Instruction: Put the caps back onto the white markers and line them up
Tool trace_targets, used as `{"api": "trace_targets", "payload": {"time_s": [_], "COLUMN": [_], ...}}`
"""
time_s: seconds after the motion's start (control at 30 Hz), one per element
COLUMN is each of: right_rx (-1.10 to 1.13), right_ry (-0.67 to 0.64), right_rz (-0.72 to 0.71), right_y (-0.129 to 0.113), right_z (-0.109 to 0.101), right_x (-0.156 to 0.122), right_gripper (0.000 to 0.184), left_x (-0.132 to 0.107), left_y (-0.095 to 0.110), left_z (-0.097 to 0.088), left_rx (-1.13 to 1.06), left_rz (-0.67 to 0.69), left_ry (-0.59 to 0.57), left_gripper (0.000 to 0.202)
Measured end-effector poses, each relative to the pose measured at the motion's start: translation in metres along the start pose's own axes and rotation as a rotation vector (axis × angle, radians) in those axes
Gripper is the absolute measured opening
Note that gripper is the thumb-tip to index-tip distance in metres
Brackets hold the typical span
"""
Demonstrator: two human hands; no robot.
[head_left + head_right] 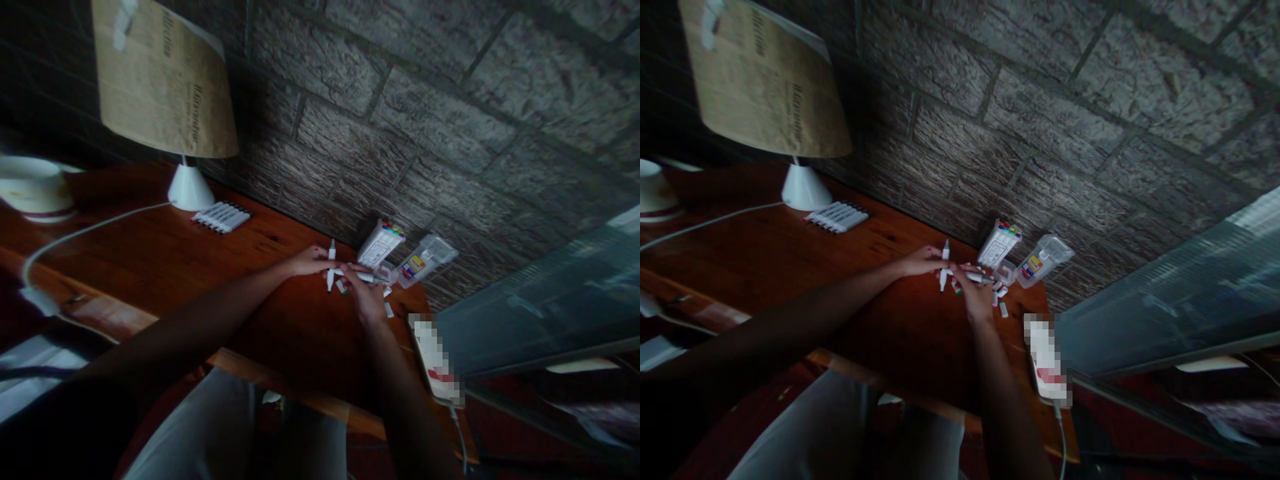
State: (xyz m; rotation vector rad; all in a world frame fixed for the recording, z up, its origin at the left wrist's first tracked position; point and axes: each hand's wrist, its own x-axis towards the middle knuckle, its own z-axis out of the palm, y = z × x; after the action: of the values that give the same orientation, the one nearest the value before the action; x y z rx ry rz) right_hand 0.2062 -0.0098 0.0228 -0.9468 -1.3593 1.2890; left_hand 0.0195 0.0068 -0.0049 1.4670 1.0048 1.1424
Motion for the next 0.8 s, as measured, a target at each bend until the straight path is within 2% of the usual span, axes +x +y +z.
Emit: {"api": "trace_targets", "payload": {"time_s": [0.2,0.33,0.47,0.67,0.8], "right_rx": [-0.156,-0.185,-0.237,-0.11,-0.074], "right_ry": [-0.009,0.013,0.024,0.142,0.096], "right_rz": [-0.113,-0.122,-0.111,-0.136,-0.113], "right_y": [0.002,0.002,0.001,-0.006,-0.008], "right_z": [-0.003,-0.002,-0.003,-0.012,-0.006], "right_x": [0.003,0.001,0.003,0.01,0.004], "right_gripper": [0.036,0.04,0.041,0.037,0.039], "left_x": [0.0,0.0,-0.001,-0.001,-0.003], "left_y": [0.002,0.005,0.007,0.011,0.015], "left_z": [-0.001,0.001,0.004,0.011,0.012], "left_rx": [0.089,0.075,-0.021,-0.144,-0.149], "left_rz": [0.003,-0.026,-0.119,-0.176,-0.163], "left_ry": [-0.003,0.001,0.05,0.114,0.081], "left_gripper": [0.028,0.029,0.029,0.024,0.024]}}
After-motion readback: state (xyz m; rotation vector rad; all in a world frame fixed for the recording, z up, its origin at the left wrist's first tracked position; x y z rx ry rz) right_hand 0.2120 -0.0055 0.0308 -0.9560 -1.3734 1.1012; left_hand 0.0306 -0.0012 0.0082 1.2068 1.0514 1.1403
